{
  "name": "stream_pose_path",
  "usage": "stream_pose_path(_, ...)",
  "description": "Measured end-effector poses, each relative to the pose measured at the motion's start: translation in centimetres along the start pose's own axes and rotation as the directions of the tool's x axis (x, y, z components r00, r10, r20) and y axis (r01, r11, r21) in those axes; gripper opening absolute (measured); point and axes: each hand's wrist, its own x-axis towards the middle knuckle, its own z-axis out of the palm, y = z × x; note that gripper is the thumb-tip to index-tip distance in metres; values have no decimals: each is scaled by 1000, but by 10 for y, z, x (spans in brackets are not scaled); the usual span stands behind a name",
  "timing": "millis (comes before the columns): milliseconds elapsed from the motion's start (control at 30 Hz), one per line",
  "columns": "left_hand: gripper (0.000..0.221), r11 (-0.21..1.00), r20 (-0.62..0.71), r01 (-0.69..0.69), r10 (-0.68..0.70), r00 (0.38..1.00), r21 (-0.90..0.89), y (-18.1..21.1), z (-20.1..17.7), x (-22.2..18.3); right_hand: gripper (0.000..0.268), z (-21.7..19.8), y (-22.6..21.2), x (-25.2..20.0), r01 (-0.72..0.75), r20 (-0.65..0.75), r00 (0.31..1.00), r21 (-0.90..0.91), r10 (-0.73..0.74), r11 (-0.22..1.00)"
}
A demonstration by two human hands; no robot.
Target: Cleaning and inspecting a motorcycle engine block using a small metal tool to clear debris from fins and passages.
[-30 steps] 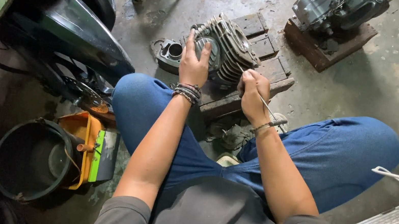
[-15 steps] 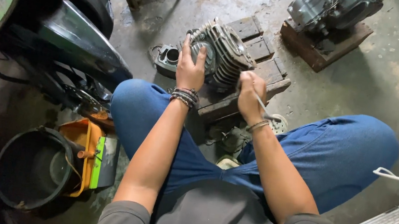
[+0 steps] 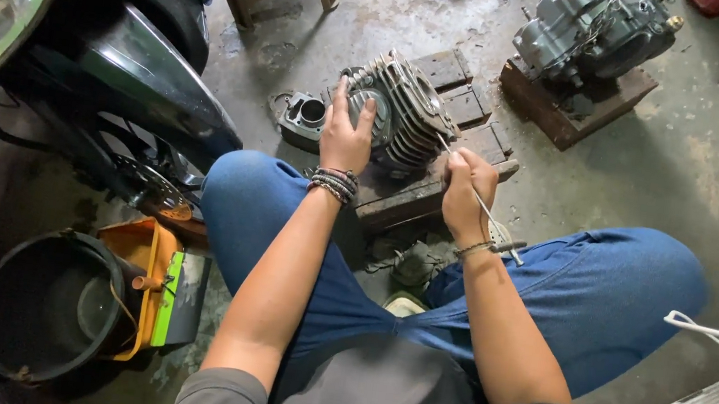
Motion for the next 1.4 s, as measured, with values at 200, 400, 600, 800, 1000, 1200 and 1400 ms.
stream_pose_path(200,70,1000,-18,-21,21,1000,6,-4,1,4,37,18,27,6,-2,-52,999,57,5,998)
stream_pose_path(400,71,1000,4,-10,10,1000,4,2,-2,1,39,16,31,11,-30,-16,999,50,31,998)
stream_pose_path(600,71,1000,1,6,-6,1000,15,2,1,1,41,26,-12,9,-80,62,996,157,71,984)
stream_pose_path(800,70,1000,2,-10,10,1000,9,10,-5,-2,37,28,17,11,-126,-37,991,98,130,987)
stream_pose_path(1000,71,1000,-13,-15,15,1000,13,6,-2,-1,41,27,7,9,-50,12,999,57,49,997)
stream_pose_path(1200,72,1000,7,16,-16,1000,16,5,-1,-1,40,23,-9,3,-46,45,998,81,43,996)
stream_pose_path(1400,72,1000,-4,14,-14,1000,12,4,-1,0,39,20,37,10,-41,-18,999,114,43,993)
